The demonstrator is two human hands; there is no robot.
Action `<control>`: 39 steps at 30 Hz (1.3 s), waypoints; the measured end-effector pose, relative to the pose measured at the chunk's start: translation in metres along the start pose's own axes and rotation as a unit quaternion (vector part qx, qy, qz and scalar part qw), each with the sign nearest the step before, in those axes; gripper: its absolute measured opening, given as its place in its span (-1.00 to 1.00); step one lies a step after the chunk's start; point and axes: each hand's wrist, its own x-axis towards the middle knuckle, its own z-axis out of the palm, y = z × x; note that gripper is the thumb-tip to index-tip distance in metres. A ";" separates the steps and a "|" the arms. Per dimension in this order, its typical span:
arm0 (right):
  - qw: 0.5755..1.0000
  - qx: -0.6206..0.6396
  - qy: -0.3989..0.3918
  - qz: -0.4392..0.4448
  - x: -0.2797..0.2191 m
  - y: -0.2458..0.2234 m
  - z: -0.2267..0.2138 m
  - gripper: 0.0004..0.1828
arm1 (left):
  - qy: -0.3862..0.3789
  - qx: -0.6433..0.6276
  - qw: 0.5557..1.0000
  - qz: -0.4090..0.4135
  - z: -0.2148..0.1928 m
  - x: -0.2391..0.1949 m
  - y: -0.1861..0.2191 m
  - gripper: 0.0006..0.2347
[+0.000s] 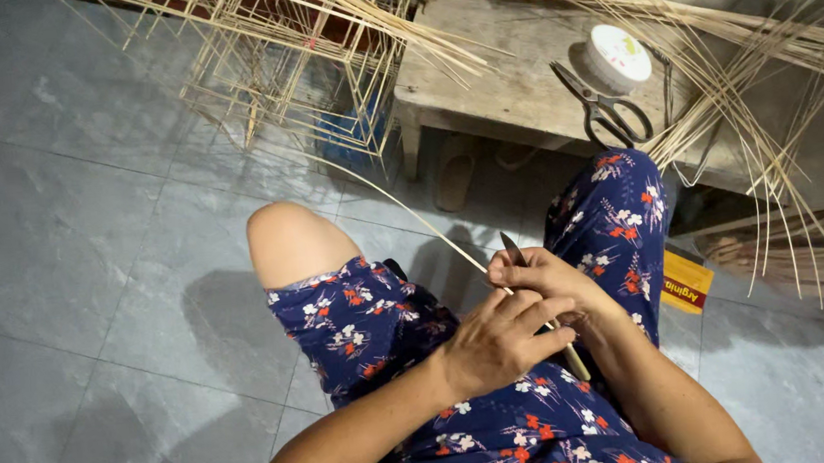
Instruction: The person sits on the floor and repeatedly picks up thin bamboo sticks, sharpens one end using a small knife, and places the finished sticks into a nearby bamboo frame. The person handles the sticks one at a time and uses a knife to taper the ends.
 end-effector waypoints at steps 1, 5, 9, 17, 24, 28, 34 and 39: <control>1.000 0.014 -0.002 -0.003 0.004 0.006 -0.003 -0.86 | 0.009 -0.008 1.000 -0.001 0.000 0.003 -0.002 -0.85; 0.990 0.138 0.008 -0.010 0.005 0.025 -0.010 -0.93 | 0.072 -0.028 0.997 -0.031 -0.014 0.024 -0.012 -0.86; 0.991 0.102 0.084 -0.021 -0.020 0.035 0.013 -0.68 | 0.175 -0.079 0.971 -0.140 -0.049 0.038 -0.021 -0.79; 0.975 0.039 0.097 -0.197 -0.074 -0.045 0.059 -0.44 | 0.211 -0.193 0.921 -0.266 -0.066 0.053 -0.007 -0.83; 0.959 0.046 0.061 -0.272 -0.117 -0.085 0.105 -0.38 | 0.226 -0.234 0.906 -0.271 -0.059 0.053 -0.003 -0.87; 0.965 0.052 0.059 -0.250 -0.114 -0.090 0.111 -0.43 | 0.221 -0.238 0.908 -0.264 -0.057 0.053 -0.002 -0.89; 0.965 0.062 0.043 -0.253 -0.111 -0.087 0.110 -0.50 | 0.210 -0.231 0.913 -0.263 -0.056 0.052 -0.001 -0.90; 0.964 0.052 0.039 -0.259 -0.110 -0.088 0.111 -0.53 | 0.204 -0.205 0.921 -0.261 -0.056 0.052 -0.001 -0.89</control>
